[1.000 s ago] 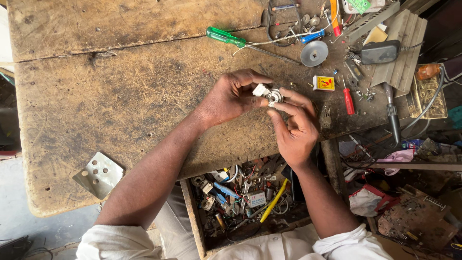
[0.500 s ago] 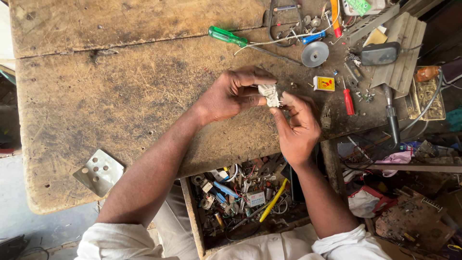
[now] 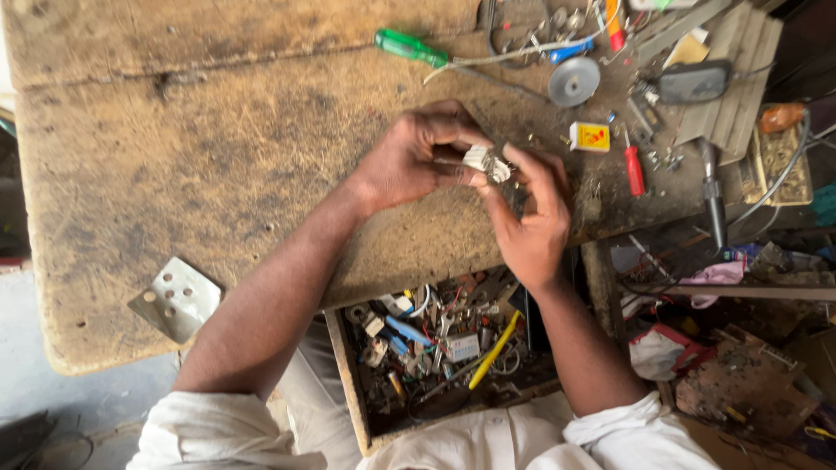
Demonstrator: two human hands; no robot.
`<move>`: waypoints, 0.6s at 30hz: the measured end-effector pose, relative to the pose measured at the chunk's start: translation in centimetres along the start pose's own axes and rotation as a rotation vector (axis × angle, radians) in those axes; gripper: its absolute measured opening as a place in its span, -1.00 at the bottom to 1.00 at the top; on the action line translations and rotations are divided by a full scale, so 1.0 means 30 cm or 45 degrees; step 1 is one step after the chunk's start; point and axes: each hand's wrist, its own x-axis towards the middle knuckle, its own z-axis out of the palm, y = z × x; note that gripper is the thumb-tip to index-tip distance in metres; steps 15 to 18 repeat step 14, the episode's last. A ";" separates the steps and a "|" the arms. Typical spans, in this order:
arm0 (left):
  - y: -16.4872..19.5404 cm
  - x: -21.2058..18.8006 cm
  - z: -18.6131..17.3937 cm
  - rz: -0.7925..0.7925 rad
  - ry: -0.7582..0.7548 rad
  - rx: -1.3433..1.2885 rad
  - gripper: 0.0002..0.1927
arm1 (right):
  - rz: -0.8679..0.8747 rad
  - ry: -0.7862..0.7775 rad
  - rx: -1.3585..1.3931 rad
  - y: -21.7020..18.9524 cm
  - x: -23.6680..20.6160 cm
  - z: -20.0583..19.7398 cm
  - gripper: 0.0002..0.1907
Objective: The person solders a wire to a small green circuit board using a soldering iron, then flips the board to inspect the solder joints. The person then picks up a white plastic component and examines it briefly.
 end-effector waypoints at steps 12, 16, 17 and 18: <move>-0.030 0.035 -0.024 -0.050 0.217 -0.009 -0.63 | -0.235 -0.022 0.124 -0.094 -0.123 -0.157 -0.77; -0.032 0.058 -0.024 -0.113 0.235 0.206 -0.58 | -0.499 -0.221 0.110 -0.116 -0.170 -0.205 -0.76; -0.032 0.058 -0.024 -0.113 0.235 0.206 -0.58 | -0.499 -0.221 0.110 -0.116 -0.170 -0.205 -0.76; -0.032 0.058 -0.024 -0.113 0.235 0.206 -0.58 | -0.499 -0.221 0.110 -0.116 -0.170 -0.205 -0.76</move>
